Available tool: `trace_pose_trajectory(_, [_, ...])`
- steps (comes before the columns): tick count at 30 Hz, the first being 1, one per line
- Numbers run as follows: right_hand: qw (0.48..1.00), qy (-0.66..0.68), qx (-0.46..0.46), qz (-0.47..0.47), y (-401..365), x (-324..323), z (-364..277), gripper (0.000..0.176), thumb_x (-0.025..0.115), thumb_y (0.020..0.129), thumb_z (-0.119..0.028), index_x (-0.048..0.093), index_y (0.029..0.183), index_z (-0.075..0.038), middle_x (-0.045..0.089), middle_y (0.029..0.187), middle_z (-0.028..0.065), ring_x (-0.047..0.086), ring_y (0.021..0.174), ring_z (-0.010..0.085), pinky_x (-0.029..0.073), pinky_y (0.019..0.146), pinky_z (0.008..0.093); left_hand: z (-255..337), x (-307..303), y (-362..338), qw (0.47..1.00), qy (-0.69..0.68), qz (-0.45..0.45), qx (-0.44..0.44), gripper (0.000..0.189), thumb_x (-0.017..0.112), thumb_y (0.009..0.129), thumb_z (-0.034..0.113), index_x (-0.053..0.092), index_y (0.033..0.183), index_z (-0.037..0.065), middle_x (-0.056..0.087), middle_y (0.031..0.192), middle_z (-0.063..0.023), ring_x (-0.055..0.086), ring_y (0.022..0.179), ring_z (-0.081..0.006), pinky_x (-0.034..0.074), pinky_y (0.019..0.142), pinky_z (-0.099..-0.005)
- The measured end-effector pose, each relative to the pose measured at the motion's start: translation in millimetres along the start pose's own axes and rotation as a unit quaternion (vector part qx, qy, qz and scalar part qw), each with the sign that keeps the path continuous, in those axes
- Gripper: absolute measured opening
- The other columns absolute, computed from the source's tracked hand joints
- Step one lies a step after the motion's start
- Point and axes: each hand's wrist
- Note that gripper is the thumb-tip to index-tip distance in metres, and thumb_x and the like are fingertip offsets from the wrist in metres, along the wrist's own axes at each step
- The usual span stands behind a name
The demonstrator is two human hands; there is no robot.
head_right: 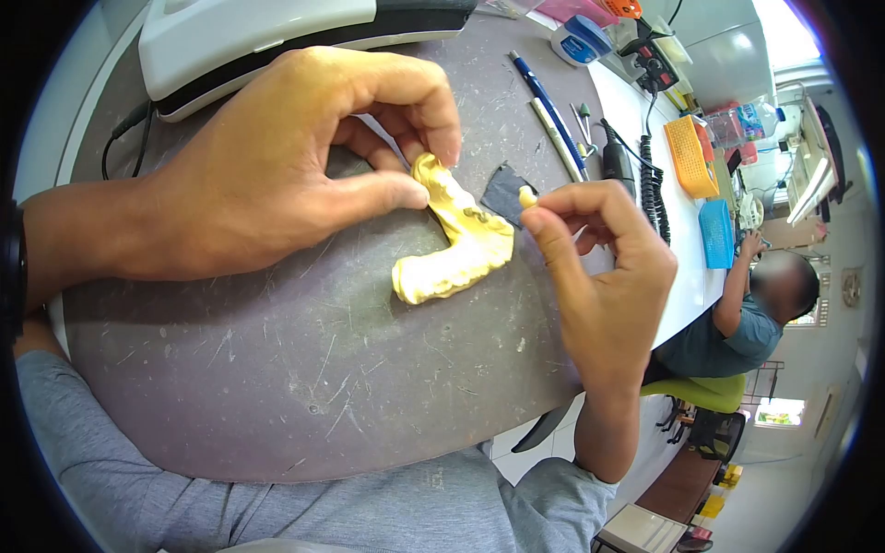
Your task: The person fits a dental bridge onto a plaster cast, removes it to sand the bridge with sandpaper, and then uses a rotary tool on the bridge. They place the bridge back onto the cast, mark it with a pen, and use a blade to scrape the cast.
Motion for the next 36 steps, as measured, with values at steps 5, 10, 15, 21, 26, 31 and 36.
trace_pose_trajectory(5, [0.991,-0.105,-0.076,0.025,0,-6,8,0.008,0.073,0.084,-0.005,0.069,0.088,0.001,0.069,0.083,0.0082,0.061,0.069,0.0121,0.046,0.062,0.0263,-3,0,1,0.997,-0.073,0.022,-0.021,0.009,0.066,0.087,0.000,0.063,0.096,-0.002,0.065,0.095,-0.0044,0.065,0.089,-0.0107,0.052,0.086,-0.0248])
trace_pose_trajectory(10, [0.983,-0.166,-0.032,0.067,29,-25,24,0.012,0.066,0.090,-0.007,0.071,0.097,0.001,0.072,0.087,0.0105,0.069,0.077,0.0162,0.054,0.073,0.0283,-4,1,4,0.996,-0.091,0.007,-0.014,0.017,0.065,0.089,0.002,0.067,0.105,-0.004,0.069,0.095,-0.0073,0.066,0.089,-0.0105,0.053,0.086,-0.0248])
trace_pose_trajectory(15, [0.989,-0.147,0.003,-0.028,50,-19,29,0.014,0.068,0.087,-0.006,0.070,0.099,0.001,0.072,0.084,0.0113,0.070,0.077,0.0178,0.055,0.074,0.0290,-3,0,3,0.993,-0.112,-0.018,-0.041,0.023,0.064,0.090,0.002,0.069,0.111,-0.005,0.072,0.096,-0.0103,0.067,0.087,-0.0111,0.055,0.082,-0.0247])
trace_pose_trajectory(21, [0.971,-0.231,0.003,-0.068,60,-17,18,0.020,0.070,0.083,-0.005,0.070,0.103,0.000,0.071,0.085,0.0132,0.070,0.075,0.0201,0.054,0.075,0.0325,-6,2,2,0.990,-0.132,-0.004,-0.044,0.022,0.064,0.090,0.000,0.070,0.112,-0.004,0.072,0.094,-0.0092,0.067,0.086,-0.0104,0.055,0.082,-0.0241])
trace_pose_trajectory(26, [0.950,-0.303,-0.045,-0.062,64,-17,26,0.020,0.068,0.080,-0.001,0.070,0.100,0.000,0.069,0.084,0.0106,0.068,0.072,0.0195,0.053,0.072,0.0328,-7,2,2,0.991,-0.131,-0.010,-0.035,0.023,0.064,0.090,0.000,0.070,0.113,-0.003,0.072,0.094,-0.0094,0.067,0.087,-0.0106,0.055,0.082,-0.0246])
trace_pose_trajectory(31, [0.986,-0.158,-0.033,0.048,51,-17,21,0.016,0.067,0.080,-0.002,0.065,0.096,0.002,0.066,0.083,0.0111,0.067,0.074,0.0189,0.053,0.072,0.0312,-7,2,1,0.993,-0.115,-0.008,-0.027,0.024,0.064,0.090,0.000,0.069,0.114,-0.003,0.072,0.094,-0.0096,0.067,0.087,-0.0111,0.055,0.083,-0.0248])
trace_pose_trajectory(36, [0.975,0.158,-0.142,0.070,3,2,3,0.018,0.067,0.081,-0.002,0.058,0.095,0.005,0.064,0.082,0.0142,0.066,0.077,0.0183,0.053,0.072,0.0289,1,-2,0,0.991,-0.103,-0.035,-0.071,0.025,0.065,0.090,0.001,0.069,0.115,-0.002,0.072,0.099,-0.0104,0.067,0.090,-0.0112,0.055,0.083,-0.0243])
Point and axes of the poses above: each hand's wrist, its own y-axis towards the middle knuckle, its own x-axis out of the palm, z = x × y
